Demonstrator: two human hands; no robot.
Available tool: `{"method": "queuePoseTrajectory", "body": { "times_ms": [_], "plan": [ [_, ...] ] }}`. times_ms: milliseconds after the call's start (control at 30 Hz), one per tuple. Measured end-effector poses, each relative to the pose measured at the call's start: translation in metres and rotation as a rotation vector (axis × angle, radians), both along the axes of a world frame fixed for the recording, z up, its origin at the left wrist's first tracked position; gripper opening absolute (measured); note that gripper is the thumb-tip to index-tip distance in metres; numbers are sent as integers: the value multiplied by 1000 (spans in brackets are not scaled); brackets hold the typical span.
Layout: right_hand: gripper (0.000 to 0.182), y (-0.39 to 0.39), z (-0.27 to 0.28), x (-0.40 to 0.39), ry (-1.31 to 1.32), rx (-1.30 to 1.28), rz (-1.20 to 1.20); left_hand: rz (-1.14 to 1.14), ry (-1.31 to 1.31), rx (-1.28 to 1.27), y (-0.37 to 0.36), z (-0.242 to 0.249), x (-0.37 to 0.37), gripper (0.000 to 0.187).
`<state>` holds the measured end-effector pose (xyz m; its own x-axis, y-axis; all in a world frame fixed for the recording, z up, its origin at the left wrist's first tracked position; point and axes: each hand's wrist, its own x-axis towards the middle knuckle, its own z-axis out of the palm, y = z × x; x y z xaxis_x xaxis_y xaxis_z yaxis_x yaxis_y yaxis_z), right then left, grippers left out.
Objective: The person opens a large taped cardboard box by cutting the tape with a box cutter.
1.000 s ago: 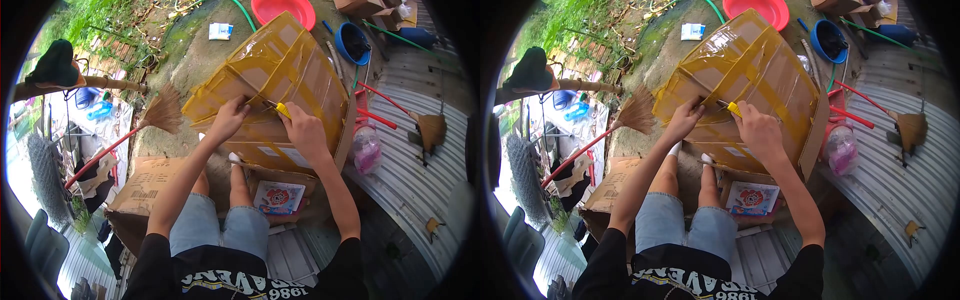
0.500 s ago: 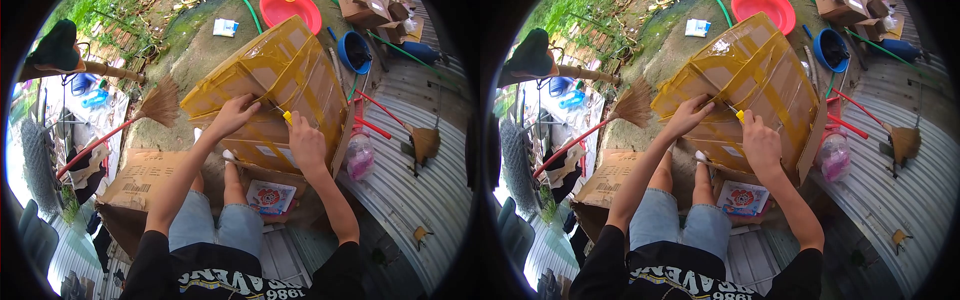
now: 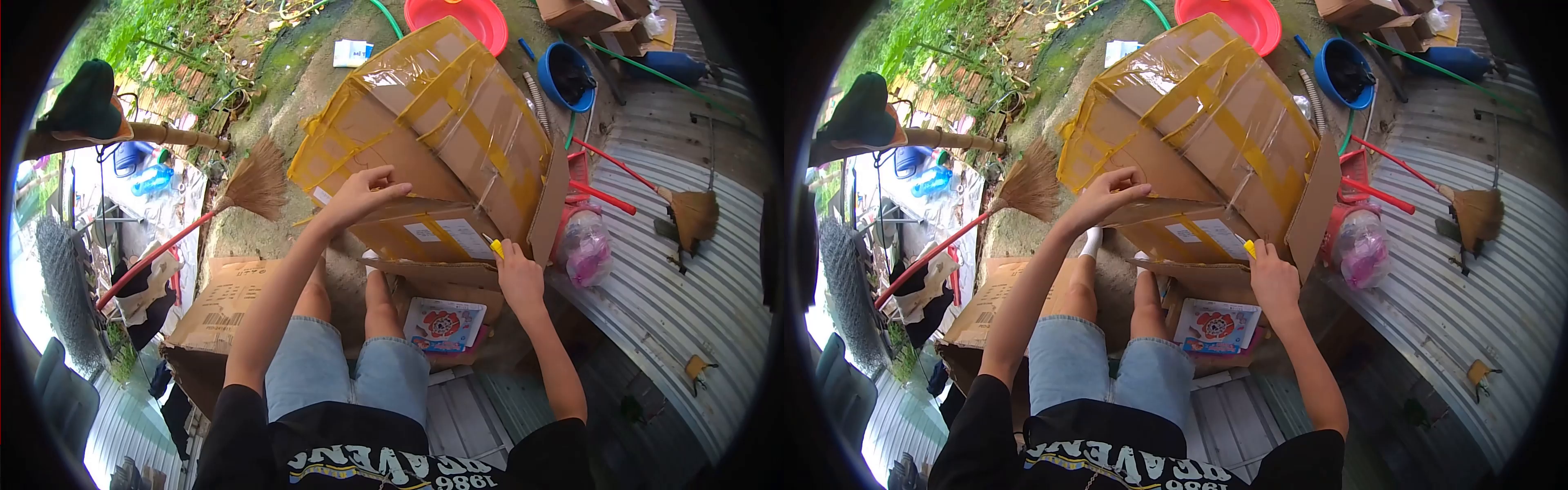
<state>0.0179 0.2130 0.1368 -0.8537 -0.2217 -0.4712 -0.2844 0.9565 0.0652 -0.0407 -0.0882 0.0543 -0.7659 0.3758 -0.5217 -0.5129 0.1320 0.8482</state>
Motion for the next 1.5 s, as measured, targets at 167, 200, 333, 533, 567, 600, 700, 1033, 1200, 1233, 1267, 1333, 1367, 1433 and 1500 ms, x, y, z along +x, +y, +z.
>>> {"method": "queuePoseTrajectory", "body": {
  "times_ms": [167,200,333,533,567,600,700,1033,1200,1233,1267,1333,1367,1433,1500],
  "plan": [
    [21,25,-23,27,-100,-12,-116,-60,82,26,9,21,8,37],
    [22,27,-25,30,-101,-64,-174,-117,94,-12,11,22,9,37],
    [23,31,-20,39,-184,-159,-322,-169,73,50,5,9,19,38],
    [23,40,-23,55,-194,-160,-347,-252,65,206,-1,21,30,40],
    [23,41,-24,59,-194,-162,-354,-253,54,243,-1,25,32,44],
    [23,42,-24,62,-172,-182,-364,-254,41,282,0,28,34,49],
    [23,43,-21,68,-129,-230,-390,-181,2,325,4,30,43,58],
    [27,40,-6,72,-57,-359,-559,-197,23,249,17,39,44,58],
    [30,49,-5,76,-56,-342,-687,-169,32,283,18,31,31,56],
    [30,51,-4,77,-55,-341,-709,-161,16,278,19,33,28,57],
    [31,53,-3,78,-51,-342,-686,-135,-33,291,22,37,26,60],
    [29,55,0,79,-35,-344,-657,-147,-22,281,26,42,22,62],
    [29,59,-2,81,-29,-348,-671,-141,-11,270,28,45,19,64],
    [26,63,-4,84,40,-482,-627,-192,4,246,33,51,15,66],
    [26,69,-2,86,2,-483,-706,-245,4,225,36,53,16,67]
  ]
}}
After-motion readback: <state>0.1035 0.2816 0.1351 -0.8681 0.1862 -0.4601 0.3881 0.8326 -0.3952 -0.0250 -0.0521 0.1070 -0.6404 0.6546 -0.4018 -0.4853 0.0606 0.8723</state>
